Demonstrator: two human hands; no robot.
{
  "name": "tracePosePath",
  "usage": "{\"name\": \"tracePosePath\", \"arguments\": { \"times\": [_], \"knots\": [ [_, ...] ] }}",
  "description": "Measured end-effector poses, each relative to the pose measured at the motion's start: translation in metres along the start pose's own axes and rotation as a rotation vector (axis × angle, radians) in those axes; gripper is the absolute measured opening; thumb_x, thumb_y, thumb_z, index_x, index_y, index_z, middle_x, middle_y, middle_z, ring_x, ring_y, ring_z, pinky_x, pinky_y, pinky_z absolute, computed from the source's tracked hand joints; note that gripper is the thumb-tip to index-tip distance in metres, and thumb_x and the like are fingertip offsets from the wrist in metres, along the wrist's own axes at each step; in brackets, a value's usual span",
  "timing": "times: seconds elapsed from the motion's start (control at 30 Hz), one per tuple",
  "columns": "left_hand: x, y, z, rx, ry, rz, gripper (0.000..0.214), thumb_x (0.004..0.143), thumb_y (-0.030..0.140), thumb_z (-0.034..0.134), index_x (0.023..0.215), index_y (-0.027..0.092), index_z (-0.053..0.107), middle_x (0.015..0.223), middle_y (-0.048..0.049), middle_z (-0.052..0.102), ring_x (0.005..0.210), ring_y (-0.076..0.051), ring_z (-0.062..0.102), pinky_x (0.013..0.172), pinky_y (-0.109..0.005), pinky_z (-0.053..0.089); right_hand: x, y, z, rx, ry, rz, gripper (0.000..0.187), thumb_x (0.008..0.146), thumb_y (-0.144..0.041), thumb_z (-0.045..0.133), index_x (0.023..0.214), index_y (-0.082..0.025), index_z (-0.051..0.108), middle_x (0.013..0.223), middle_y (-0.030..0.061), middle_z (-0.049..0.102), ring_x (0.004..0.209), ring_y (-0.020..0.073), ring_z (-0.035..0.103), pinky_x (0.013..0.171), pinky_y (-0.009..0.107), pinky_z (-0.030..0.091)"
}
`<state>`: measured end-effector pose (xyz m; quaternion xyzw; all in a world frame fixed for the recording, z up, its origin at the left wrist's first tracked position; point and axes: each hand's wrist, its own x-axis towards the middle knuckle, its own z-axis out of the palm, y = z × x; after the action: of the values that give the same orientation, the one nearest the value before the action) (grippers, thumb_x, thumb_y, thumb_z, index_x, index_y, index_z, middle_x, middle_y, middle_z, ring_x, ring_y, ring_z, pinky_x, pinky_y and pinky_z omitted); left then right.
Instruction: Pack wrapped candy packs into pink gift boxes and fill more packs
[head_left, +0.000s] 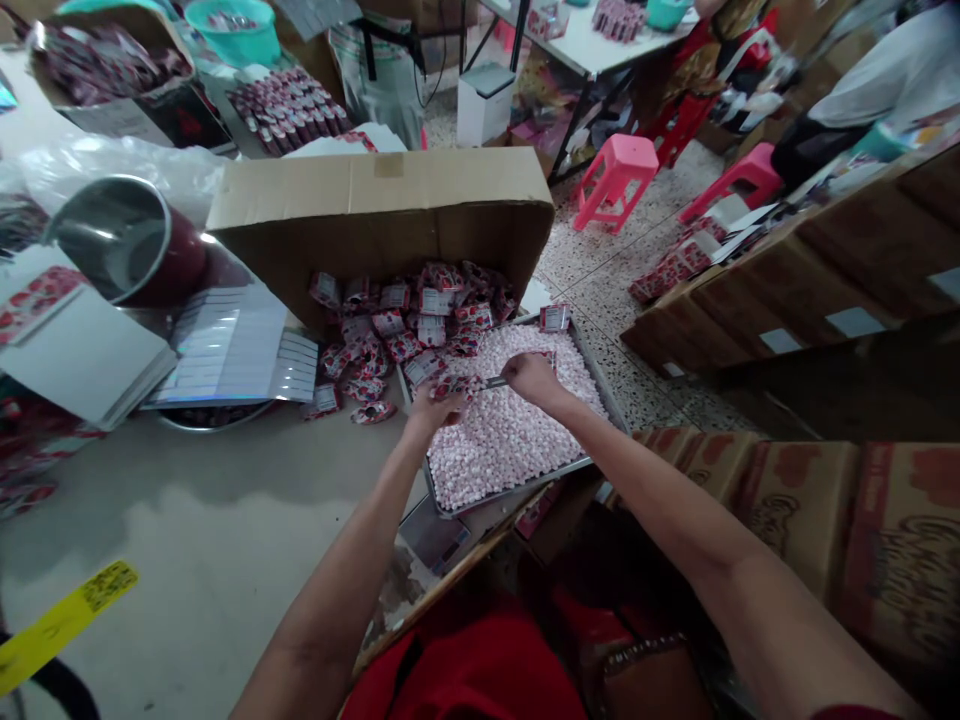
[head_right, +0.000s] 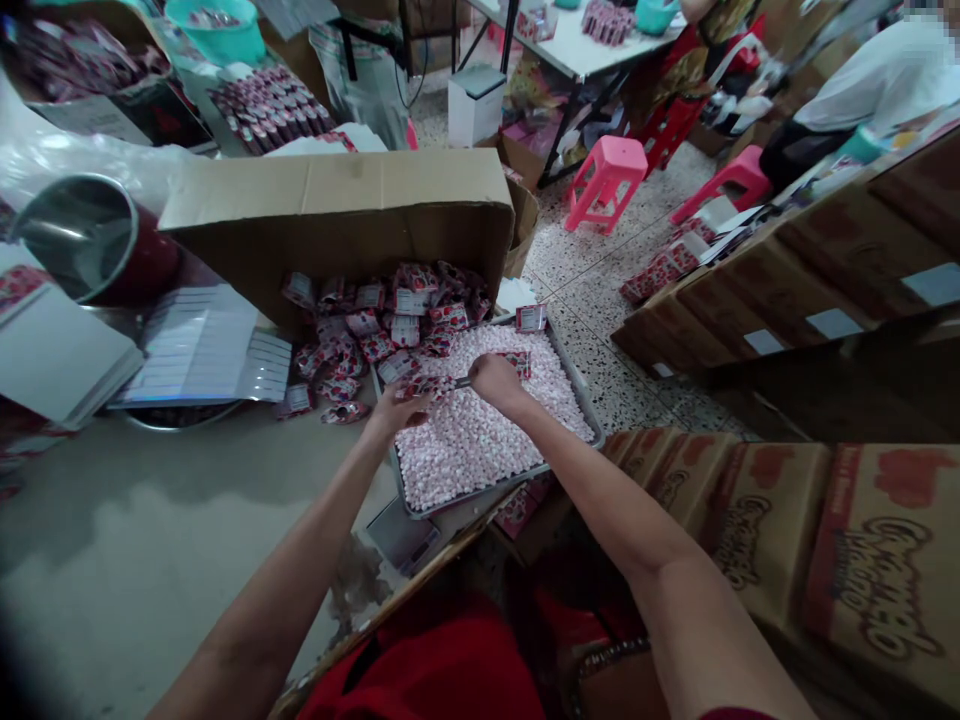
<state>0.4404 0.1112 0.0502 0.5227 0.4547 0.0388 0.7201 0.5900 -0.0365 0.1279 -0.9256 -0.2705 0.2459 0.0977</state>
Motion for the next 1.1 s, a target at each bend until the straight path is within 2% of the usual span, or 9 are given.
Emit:
{"name": "tracePosePath", "arguments": {
  "times": [0.13,0.23,0.33,0.43,0.57,0.67,0.77,0.97,1.1],
  "knots": [
    [-0.01,-0.006,0.002,0.885,0.068,0.559,0.07,0.073,0.015,0.085,0.138,0.03,0.065,0.145,-0.0137,0.062,0.135,-0.039,0.055,0.113,-0.052,0.046,-0.007,-0.004,-0.014,-0.087,0.006,-0.042,0.032,0.088,-0.015,0.061,0.109,-0.018,0.084,0.106,0.0128,0.082,0.103,0.026,0.073,0.084,0.028,0.047],
    [-0.005,-0.009,0.007,1.111,0.069,0.724,0.058,0.087,0.017,0.066,0.143,0.032,0.064,0.151,-0.0123,0.06,0.138,-0.038,0.051,0.118,-0.056,0.039,-0.031,0.044,-0.028,-0.154,0.103,0.098,0.031,0.09,-0.017,0.06,0.109,-0.021,0.084,0.106,0.0137,0.081,0.098,0.0271,0.073,0.083,0.032,0.047],
    [0.009,-0.008,-0.001,1.039,0.076,0.781,0.056,0.09,0.019,0.058,0.145,0.028,0.064,0.146,-0.0114,0.064,0.135,-0.035,0.055,0.119,-0.051,0.039,-0.06,0.122,-0.018,-0.073,0.198,0.326,0.029,0.09,-0.016,0.058,0.101,-0.021,0.084,0.101,0.0165,0.08,0.094,0.0282,0.072,0.083,0.035,0.048],
    [0.022,-0.006,-0.015,0.822,0.083,0.75,0.05,0.087,0.017,0.057,0.135,0.025,0.07,0.139,-0.0101,0.07,0.134,-0.033,0.058,0.12,-0.047,0.04,-0.066,0.17,0.03,0.268,0.253,0.377,0.024,0.085,-0.017,0.059,0.088,-0.018,0.083,0.092,0.0139,0.08,0.092,0.027,0.071,0.086,0.035,0.049],
    [0.022,-0.008,-0.013,0.457,-0.032,0.646,0.041,0.083,0.022,0.069,0.124,0.027,0.075,0.132,-0.0062,0.074,0.127,-0.029,0.065,0.117,-0.042,0.046,-0.038,0.161,0.103,0.523,0.257,0.319,0.023,0.082,-0.021,0.057,0.084,-0.02,0.08,0.088,0.0072,0.08,0.091,0.022,0.069,0.086,0.03,0.049],
    [0.013,-0.011,0.004,0.331,-0.073,0.609,0.037,0.083,0.025,0.075,0.12,0.027,0.076,0.128,-0.0052,0.075,0.126,-0.028,0.066,0.116,-0.04,0.046,-0.028,0.151,0.118,0.657,0.234,0.296,0.022,0.078,-0.025,0.058,0.08,-0.018,0.078,0.075,0.0044,0.076,0.079,0.0195,0.066,0.077,0.028,0.048],
    [0.004,-0.01,0.02,0.393,-0.009,0.612,0.036,0.083,0.023,0.076,0.119,0.026,0.075,0.123,-0.0067,0.076,0.122,-0.029,0.067,0.114,-0.041,0.048,-0.039,0.161,0.1,0.776,0.195,0.257,0.025,0.074,-0.035,0.062,0.079,-0.016,0.078,0.067,0.0022,0.071,0.067,0.0167,0.06,0.068,0.027,0.046],
    [-0.017,0.002,0.041,0.851,-0.073,0.844,0.039,0.09,0.02,0.067,0.129,0.024,0.071,0.129,-0.0105,0.073,0.126,-0.031,0.062,0.116,-0.045,0.044,-0.053,0.158,0.043,1.07,0.095,0.087,0.039,0.065,-0.048,0.076,0.086,-0.016,0.08,0.073,0.0034,0.073,0.066,0.0151,0.058,0.065,0.026,0.044],
    [-0.029,0.01,0.053,1.048,-0.072,0.914,0.042,0.092,0.018,0.065,0.134,0.02,0.069,0.128,-0.0128,0.072,0.123,-0.032,0.061,0.112,-0.045,0.046,-0.042,0.135,0.005,0.831,0.12,0.043,0.021,0.075,-0.034,0.075,0.083,-0.016,0.081,0.067,0.0021,0.071,0.065,0.0157,0.058,0.068,0.027,0.044]
  ]
}}
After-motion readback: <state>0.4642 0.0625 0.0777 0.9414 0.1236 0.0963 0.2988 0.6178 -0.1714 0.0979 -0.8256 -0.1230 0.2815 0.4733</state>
